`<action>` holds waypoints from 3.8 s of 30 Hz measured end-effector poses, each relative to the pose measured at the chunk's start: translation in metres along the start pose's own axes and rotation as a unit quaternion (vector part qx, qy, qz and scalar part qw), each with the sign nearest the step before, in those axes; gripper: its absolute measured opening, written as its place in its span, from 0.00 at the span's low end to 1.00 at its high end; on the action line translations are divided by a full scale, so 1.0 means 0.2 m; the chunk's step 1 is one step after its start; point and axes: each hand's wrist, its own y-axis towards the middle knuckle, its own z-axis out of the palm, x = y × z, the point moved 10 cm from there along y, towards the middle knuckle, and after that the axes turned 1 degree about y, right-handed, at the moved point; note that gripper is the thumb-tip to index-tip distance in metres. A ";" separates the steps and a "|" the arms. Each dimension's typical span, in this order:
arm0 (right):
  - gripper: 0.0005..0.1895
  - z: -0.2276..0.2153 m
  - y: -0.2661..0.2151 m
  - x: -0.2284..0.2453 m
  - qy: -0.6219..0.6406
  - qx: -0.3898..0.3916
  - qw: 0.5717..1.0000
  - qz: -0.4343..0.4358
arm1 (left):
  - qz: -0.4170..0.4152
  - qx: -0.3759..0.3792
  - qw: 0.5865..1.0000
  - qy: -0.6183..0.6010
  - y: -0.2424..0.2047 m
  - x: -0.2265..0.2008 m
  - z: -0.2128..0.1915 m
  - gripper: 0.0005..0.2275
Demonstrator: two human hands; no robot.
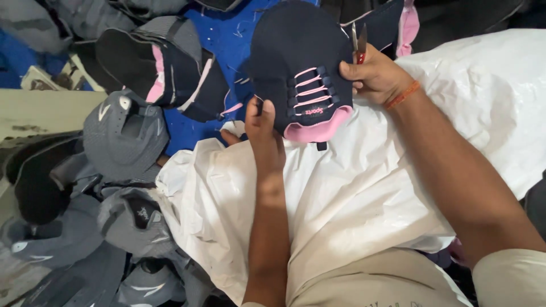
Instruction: The person uses scissors to trim excess pink threads from the laces of a black cap. They hold the cap in their left hand and carefully cut the loose ends with their right hand, occasionally turning the cap to access different areas.
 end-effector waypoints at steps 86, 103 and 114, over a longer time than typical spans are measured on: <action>0.16 0.42 -0.17 0.22 -0.638 -0.150 0.712 -0.252 | 0.087 -0.020 0.992 0.085 -0.08 -0.11 0.30 0.13; 0.24 0.47 -0.13 0.11 -0.704 -0.101 0.662 -0.237 | 0.073 0.080 0.994 0.023 -0.11 -0.02 0.46 0.22; 0.14 0.50 -0.12 0.11 -0.726 -0.080 0.638 -0.243 | 0.031 -0.023 0.996 -0.082 -0.06 0.10 0.33 0.21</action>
